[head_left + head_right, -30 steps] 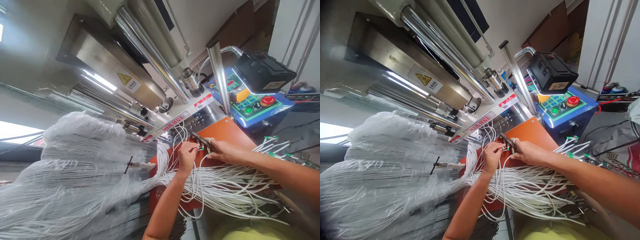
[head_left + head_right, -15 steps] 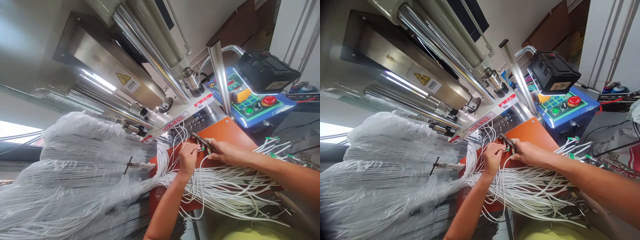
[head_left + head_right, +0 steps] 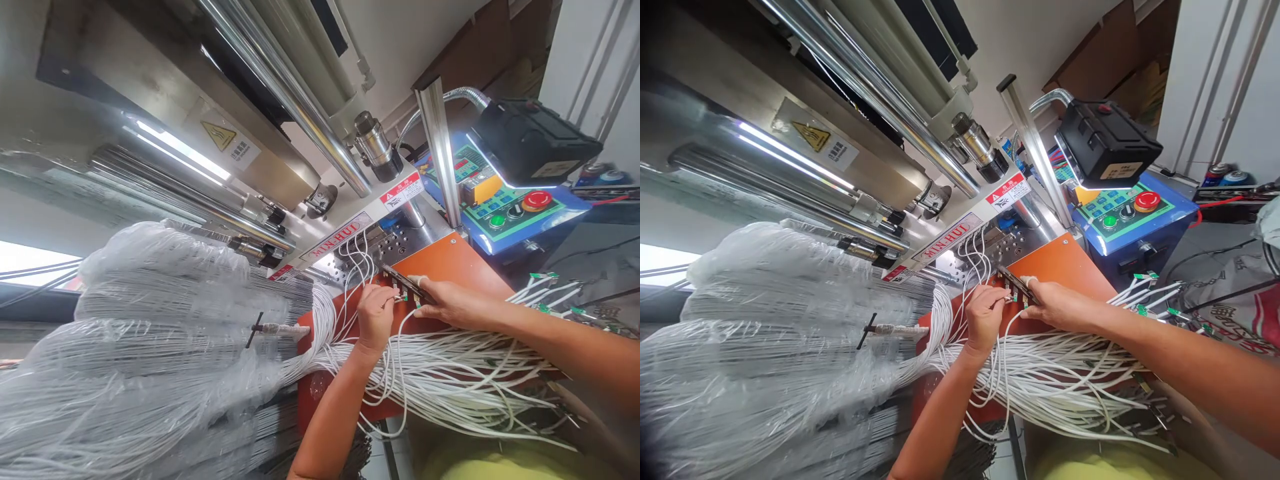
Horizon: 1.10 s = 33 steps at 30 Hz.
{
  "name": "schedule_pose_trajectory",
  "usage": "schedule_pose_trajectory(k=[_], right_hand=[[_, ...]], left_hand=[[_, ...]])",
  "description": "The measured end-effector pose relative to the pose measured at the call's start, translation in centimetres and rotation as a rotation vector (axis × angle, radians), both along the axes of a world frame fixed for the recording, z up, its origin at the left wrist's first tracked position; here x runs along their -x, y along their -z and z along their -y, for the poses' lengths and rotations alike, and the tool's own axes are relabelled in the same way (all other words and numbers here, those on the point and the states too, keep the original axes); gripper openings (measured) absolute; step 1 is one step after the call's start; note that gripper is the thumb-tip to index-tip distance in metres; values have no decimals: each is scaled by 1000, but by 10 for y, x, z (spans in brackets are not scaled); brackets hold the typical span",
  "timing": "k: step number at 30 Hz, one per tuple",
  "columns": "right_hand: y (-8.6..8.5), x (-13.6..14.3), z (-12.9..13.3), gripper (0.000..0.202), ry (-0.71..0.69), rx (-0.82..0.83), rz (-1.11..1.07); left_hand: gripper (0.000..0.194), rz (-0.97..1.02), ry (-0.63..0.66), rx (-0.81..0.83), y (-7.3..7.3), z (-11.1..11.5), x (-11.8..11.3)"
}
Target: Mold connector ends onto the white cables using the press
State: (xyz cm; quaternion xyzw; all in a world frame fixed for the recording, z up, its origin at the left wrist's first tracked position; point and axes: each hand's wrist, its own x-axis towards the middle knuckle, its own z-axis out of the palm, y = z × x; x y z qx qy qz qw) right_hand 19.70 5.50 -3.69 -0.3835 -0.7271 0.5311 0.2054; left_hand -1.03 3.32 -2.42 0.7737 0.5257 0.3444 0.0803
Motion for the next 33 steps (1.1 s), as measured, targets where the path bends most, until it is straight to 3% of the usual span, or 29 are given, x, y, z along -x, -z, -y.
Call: schedule_pose_trajectory(k=[6, 11, 15, 18, 24, 29, 33], right_hand=[[-3, -1, 0, 32, -29, -6, 29], [-10, 0, 0, 34, -27, -34, 40], [-7, 0, 0, 29, 5, -28, 43], [-3, 0, -1, 37, 10, -2, -5], [3, 1, -1, 47, 20, 16, -3], [7, 1, -1, 48, 18, 7, -3], [5, 1, -1, 52, 18, 12, -20]], left_hand=[[27, -1, 7, -26, 3, -3, 1], [29, 76, -49, 65, 5, -9, 4], [21, 72, -13, 133, -6, -11, 5], [10, 162, -36, 177, -18, -10, 4], [28, 383, -195, 406, -22, -14, 8], [44, 244, -259, 253, -16, -20, 14], [29, 106, -225, 163, -13, -22, 20]])
